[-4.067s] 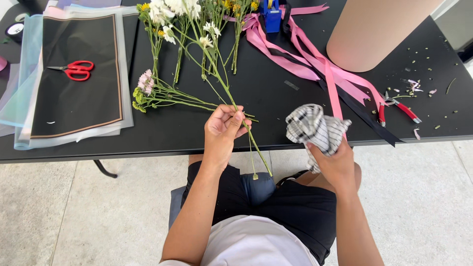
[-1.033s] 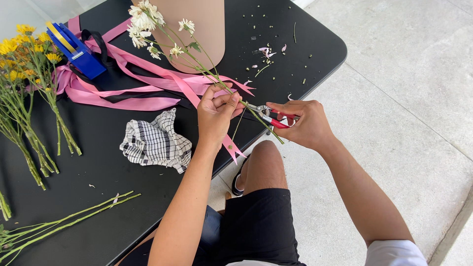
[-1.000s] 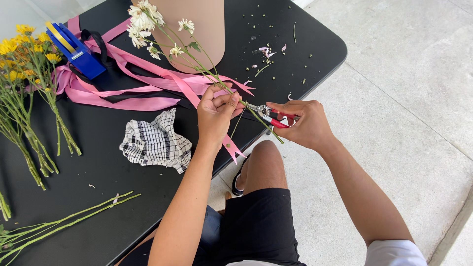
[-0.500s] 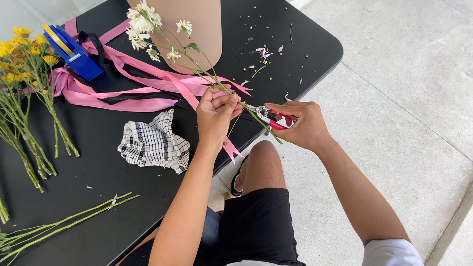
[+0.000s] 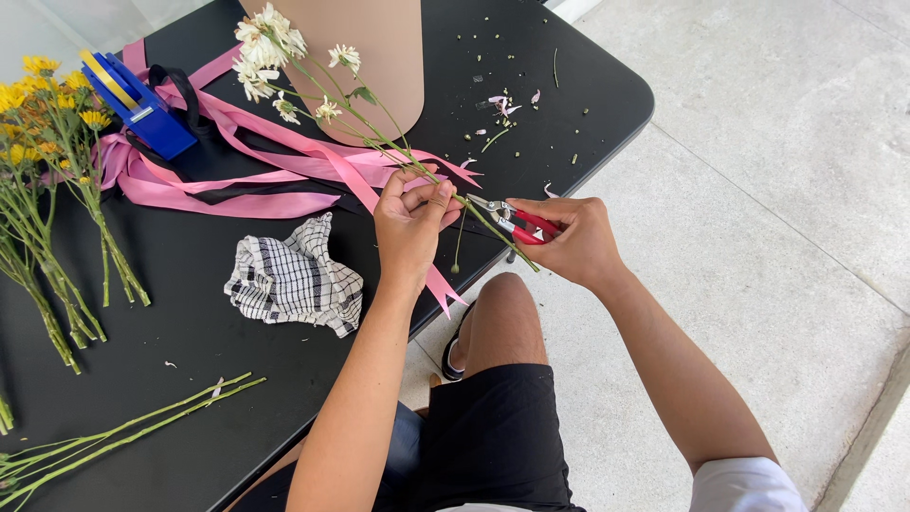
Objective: The person trims stems using shears, wipes them with a cloth, and places various flowers into a container.
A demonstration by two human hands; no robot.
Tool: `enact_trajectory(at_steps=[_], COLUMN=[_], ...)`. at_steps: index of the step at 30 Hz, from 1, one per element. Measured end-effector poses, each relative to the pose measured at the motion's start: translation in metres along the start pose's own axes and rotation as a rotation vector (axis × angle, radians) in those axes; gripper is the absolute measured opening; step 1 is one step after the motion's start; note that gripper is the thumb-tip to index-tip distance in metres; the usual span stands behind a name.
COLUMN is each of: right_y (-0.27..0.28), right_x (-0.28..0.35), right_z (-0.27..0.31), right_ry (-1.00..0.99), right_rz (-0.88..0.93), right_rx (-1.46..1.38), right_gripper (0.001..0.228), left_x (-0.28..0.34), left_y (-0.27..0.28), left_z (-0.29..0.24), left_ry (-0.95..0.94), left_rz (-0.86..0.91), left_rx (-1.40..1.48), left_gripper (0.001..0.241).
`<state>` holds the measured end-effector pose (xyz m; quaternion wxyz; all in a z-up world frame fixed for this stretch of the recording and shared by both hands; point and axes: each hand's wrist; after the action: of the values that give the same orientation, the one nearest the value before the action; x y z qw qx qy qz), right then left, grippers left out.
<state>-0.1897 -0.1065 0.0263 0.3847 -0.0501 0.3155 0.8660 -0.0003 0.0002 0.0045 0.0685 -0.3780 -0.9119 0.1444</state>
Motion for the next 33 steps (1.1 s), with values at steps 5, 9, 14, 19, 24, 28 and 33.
enact_trajectory(at_steps=[5,9,14,19,24,28,33], right_y=[-0.007,-0.013,-0.002,-0.048,-0.093,-0.107,-0.096], right_x=[-0.003,-0.013,0.009,0.032,0.019,0.009,0.010], right_z=[-0.025,-0.027,0.018,0.030,-0.001,0.011,0.017], right_ry=[-0.171,-0.174,0.002,0.020,-0.030,-0.082,-0.123], right_rz=[-0.036,-0.114,-0.261,-0.100,-0.106,-0.149,-0.109], right_rx=[-0.241,-0.470,-0.471,-0.691,-0.950,-1.065,-1.029], right_gripper=[0.053,0.053,0.050,0.051,0.043,0.045,0.045], left_x=[-0.002,-0.008,-0.006,0.009,0.028,0.030,0.030], left_y=[0.004,0.005,0.010,0.000,-0.008,-0.010,0.000], left_z=[0.001,0.008,0.011,0.005,0.000,-0.001,-0.007], left_ry=[-0.027,-0.076,-0.122,-0.173,-0.281,-0.295,-0.407], left_rz=[-0.014,-0.032,-0.090,-0.135,-0.211,-0.247,-0.279], left_rx=[0.001,0.024,0.048,0.093,0.026,0.024,-0.110], left_gripper=[0.030,0.029,0.028,0.024,0.019,0.016,0.015])
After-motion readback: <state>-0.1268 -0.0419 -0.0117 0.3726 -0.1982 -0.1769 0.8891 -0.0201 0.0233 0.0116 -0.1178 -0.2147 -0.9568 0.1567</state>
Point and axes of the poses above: each hand's wrist, its own x-axis away from the middle knuckle, its own y-axis out of the back of the hand, z = x × y, and after that the axes turned 2 degrees about x, right-handed
